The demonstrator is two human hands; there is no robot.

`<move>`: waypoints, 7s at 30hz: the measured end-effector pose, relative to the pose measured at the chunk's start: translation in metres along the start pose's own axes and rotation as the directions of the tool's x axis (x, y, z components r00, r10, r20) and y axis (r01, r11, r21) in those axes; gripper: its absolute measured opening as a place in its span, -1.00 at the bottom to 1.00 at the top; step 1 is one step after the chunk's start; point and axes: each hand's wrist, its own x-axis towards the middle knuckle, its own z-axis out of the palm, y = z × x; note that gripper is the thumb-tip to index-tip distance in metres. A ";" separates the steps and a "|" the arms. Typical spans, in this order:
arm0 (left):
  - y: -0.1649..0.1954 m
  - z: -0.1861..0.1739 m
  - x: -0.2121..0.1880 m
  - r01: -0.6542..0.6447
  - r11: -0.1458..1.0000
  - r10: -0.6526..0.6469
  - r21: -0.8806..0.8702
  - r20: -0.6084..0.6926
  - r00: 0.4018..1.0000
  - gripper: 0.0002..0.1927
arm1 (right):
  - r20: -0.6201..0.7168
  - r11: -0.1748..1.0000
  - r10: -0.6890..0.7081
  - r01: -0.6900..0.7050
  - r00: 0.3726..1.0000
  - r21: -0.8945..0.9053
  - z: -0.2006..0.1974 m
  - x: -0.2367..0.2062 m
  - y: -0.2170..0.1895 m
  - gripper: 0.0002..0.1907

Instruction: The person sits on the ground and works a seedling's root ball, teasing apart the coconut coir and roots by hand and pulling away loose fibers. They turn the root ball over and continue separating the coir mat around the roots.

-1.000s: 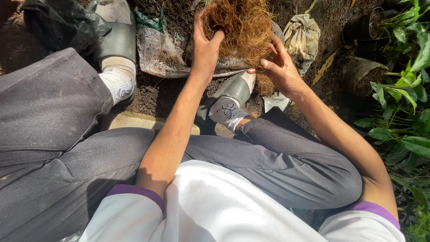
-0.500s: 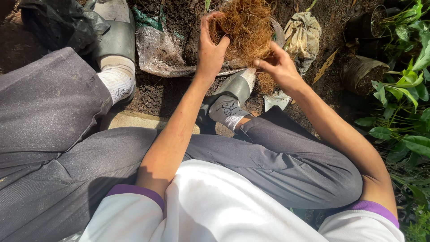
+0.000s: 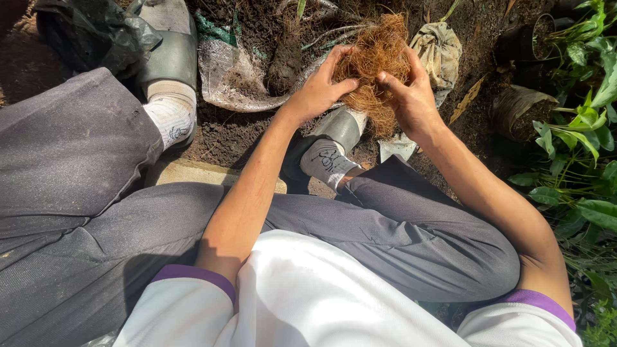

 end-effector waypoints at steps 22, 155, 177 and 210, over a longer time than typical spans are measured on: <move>0.011 -0.006 0.001 -0.158 0.980 0.182 0.122 -0.212 0.960 -0.72 | 0.238 0.747 -0.217 0.318 0.947 -0.584 -0.001 -0.009 -0.014 -0.31; 0.011 0.026 -0.001 0.047 0.846 -0.204 0.531 0.241 0.949 -0.42 | -0.041 0.945 -0.327 0.328 0.944 0.018 -0.018 -0.006 -0.027 -0.54; 0.004 0.020 -0.002 -0.040 0.841 -0.052 0.540 0.155 0.987 -0.50 | 0.013 0.979 -0.138 0.134 0.990 0.154 -0.018 -0.002 -0.022 -0.01; 0.015 0.003 0.004 0.092 0.969 -0.061 0.231 -0.140 0.988 -0.77 | 0.044 0.981 -0.181 0.177 0.983 0.083 -0.013 -0.009 -0.027 -0.48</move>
